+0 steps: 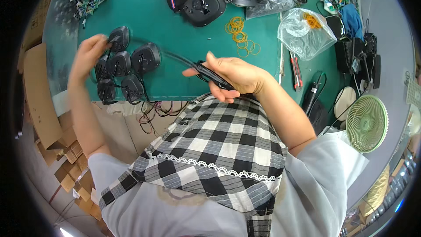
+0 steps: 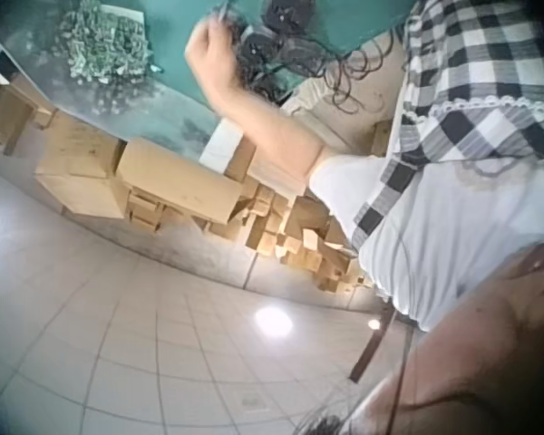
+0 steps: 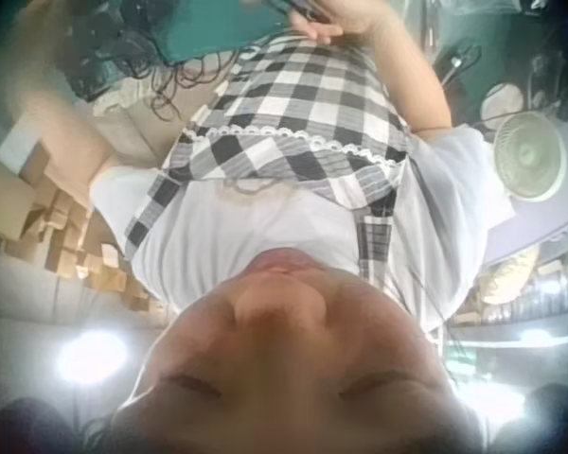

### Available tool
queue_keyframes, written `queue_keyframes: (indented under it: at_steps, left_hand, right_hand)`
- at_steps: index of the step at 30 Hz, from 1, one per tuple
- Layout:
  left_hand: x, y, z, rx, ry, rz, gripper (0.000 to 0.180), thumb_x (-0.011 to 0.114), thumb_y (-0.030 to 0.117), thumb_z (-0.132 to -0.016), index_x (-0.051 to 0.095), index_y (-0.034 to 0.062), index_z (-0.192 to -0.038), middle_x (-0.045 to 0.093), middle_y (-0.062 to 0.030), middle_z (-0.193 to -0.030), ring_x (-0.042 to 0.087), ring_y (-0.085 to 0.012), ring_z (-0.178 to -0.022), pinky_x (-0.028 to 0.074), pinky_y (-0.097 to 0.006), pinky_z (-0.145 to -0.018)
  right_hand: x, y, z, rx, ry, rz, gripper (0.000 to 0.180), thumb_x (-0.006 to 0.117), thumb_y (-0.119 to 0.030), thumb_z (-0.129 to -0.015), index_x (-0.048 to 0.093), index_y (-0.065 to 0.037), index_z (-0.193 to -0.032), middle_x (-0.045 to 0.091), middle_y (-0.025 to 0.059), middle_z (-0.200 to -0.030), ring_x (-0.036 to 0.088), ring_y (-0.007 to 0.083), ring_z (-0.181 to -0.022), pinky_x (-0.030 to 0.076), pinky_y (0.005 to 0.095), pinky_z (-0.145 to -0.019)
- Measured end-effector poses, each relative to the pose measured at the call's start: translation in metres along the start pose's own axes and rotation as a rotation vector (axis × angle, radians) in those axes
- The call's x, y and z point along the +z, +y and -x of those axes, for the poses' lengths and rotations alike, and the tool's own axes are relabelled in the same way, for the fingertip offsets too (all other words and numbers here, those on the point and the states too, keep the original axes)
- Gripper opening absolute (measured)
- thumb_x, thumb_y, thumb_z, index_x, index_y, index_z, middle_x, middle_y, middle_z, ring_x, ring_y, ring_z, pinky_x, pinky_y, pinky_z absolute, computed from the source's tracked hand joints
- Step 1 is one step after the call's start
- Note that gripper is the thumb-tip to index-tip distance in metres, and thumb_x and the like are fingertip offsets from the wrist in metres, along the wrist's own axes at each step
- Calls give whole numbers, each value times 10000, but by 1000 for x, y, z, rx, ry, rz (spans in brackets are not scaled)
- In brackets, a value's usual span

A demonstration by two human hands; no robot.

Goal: The person bundles wire harnesses attached to plastic components by hand, securing them with rubber bands on a factory workbench.

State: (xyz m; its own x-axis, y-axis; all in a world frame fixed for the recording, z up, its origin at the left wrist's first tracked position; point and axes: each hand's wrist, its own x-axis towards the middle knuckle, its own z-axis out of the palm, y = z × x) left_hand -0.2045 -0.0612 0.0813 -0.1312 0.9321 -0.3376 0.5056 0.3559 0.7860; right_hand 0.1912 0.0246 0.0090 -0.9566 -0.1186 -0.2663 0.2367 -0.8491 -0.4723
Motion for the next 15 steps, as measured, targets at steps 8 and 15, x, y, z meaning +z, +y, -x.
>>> queue_keyframes:
  at_steps: [8, 15]
  left_hand:
    - [199, 45, 35, 135, -412, -489, 283, 557, 332, -897, 608, 55, -927, 634, -197, -774, 609, -409, -777, 468, -478, -651]
    - [28, 66, 3, -106, -660, -64, 269, 644, 211, -849, 620, -33, -961, 553, -4, -649, 513, -92, -585, 423, -272, -545]
  right_hand:
    - [30, -12, -54, -919, 876, 291, 485, 520, -177, -964, 314, 9, -1363, 655, 182, -1041, 651, 247, -996, 539, 337, -739]
    - [14, 1, -14, 41, 38, 315, 718, 294, -563, -975, 353, 17, -1394, 449, -8, -464, 456, 94, -373, 497, 284, -508]
